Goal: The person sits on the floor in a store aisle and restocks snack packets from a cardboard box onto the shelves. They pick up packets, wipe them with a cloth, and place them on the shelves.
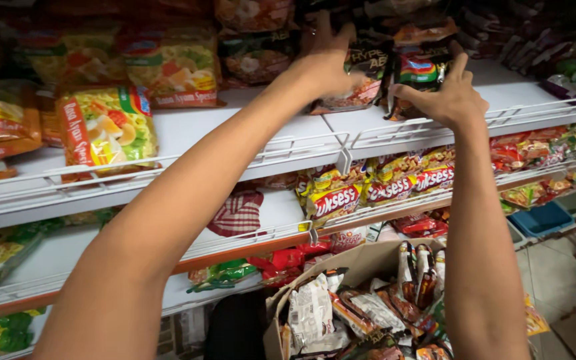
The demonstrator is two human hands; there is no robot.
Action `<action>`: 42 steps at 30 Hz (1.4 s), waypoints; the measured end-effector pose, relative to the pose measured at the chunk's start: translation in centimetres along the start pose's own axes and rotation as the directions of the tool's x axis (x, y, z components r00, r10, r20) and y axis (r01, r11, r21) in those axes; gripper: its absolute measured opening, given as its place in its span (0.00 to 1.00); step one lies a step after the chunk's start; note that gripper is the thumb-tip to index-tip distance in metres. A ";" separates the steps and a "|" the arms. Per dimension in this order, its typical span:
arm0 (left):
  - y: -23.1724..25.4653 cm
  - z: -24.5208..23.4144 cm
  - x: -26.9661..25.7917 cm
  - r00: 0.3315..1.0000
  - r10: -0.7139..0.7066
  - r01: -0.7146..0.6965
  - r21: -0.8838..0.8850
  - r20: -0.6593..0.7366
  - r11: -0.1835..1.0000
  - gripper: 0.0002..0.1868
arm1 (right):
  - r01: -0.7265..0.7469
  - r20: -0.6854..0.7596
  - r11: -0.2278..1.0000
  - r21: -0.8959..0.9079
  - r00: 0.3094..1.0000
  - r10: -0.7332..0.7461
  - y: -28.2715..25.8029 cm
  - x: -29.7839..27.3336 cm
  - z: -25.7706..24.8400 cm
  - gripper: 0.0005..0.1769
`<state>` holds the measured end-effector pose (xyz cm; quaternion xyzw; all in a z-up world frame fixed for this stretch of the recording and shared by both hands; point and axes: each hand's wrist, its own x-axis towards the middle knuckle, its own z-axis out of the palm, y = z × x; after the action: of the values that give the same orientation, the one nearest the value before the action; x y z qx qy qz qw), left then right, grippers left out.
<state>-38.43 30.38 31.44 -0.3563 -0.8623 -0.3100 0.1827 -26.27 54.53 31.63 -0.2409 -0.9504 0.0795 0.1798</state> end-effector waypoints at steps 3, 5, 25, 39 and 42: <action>1.1 0.1 -0.7 0.998 -0.003 -0.001 0.058 0.063 0.998 0.44 | -0.012 0.001 1.000 0.018 1.000 0.012 0.0 0.0 -0.2 0.84; 1.6 0.2 -0.4 0.987 -0.124 0.116 0.086 0.097 0.989 0.33 | -0.010 0.008 1.000 0.027 1.000 0.010 0.2 -0.1 0.0 0.84; 0.9 -4.6 -43.0 0.982 -0.187 0.185 0.082 0.022 0.979 0.15 | 0.631 -0.393 0.681 0.372 0.771 -0.501 -5.6 -31.2 9.0 0.28; -12.0 -5.7 -39.9 0.982 -0.139 0.120 0.146 0.131 0.982 0.20 | 0.099 0.016 0.733 0.673 0.989 -0.149 -10.7 -51.2 5.4 0.26; -16.0 -0.5 -35.6 0.965 0.059 -0.066 0.016 0.254 0.998 0.25 | -0.017 0.037 0.664 0.747 0.999 -0.016 -10.7 -53.4 6.4 0.25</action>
<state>-25.83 3.35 6.24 -0.4178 -0.8706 -0.2456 0.0852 10.41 18.81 12.09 -0.1447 -0.8378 0.4667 0.2435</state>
